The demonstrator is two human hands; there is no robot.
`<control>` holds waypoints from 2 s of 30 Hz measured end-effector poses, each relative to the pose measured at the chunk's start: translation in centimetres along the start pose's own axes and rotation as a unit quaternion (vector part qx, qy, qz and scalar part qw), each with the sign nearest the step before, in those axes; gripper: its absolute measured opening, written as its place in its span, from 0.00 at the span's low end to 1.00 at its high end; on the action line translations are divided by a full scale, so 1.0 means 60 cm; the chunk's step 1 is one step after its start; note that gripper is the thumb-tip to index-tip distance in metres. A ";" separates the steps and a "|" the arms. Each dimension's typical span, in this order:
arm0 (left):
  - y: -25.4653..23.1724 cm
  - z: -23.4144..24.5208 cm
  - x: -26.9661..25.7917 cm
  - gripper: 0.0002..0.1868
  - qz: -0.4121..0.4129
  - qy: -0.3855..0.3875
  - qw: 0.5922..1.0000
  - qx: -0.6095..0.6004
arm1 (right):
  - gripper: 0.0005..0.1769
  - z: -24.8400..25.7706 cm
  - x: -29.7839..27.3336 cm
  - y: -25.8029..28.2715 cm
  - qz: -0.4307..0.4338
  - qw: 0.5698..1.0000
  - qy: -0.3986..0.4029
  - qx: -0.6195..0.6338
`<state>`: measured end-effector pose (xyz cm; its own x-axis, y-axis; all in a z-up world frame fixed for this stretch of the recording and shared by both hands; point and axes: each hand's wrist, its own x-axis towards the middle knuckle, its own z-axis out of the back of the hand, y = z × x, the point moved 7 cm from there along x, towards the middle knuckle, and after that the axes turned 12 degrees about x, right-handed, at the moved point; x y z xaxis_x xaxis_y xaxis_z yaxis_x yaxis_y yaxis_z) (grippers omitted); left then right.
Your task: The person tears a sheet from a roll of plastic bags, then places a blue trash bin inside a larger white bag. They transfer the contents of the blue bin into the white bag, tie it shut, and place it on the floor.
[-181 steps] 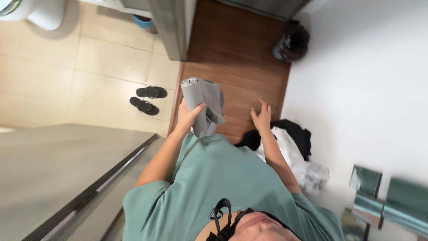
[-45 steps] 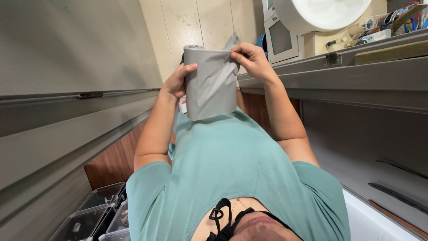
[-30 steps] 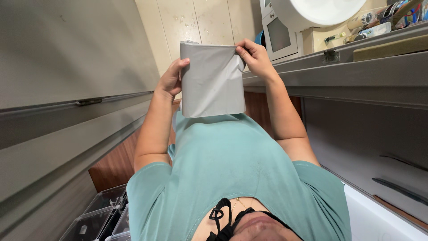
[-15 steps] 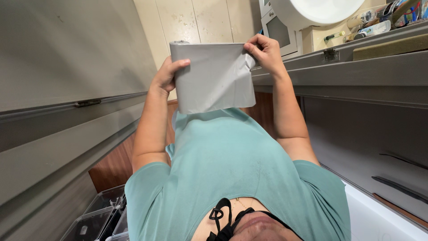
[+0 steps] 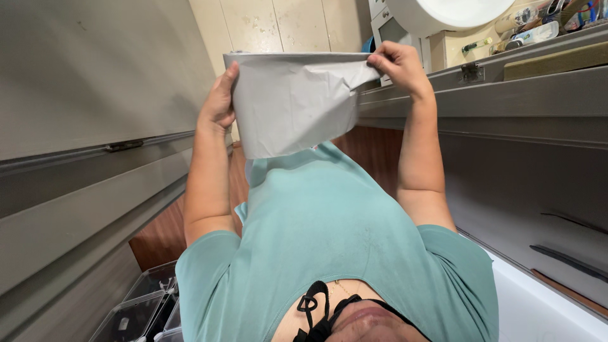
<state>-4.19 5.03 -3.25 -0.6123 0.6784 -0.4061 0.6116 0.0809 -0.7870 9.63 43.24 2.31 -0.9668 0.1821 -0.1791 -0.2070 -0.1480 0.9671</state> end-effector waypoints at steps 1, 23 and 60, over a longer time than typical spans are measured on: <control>0.002 0.001 -0.001 0.38 0.003 -0.002 1.000 0.005 | 0.10 0.007 0.002 -0.002 0.004 1.000 -0.021 0.004; -0.029 0.064 -0.061 0.33 -0.060 -0.156 0.979 0.119 | 0.14 0.059 -0.054 -0.038 -0.074 0.994 -0.019 -0.082; -0.063 0.073 -0.129 0.44 -0.110 -0.136 0.983 0.057 | 0.15 0.098 -0.033 -0.063 0.035 0.984 -0.152 -0.088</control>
<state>-3.95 -3.73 0.87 -0.8442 0.4320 -0.3174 0.3993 0.1117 -0.9100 13.19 49.17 0.08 -0.8957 0.4441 -0.0238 -0.1895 -0.3325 0.9239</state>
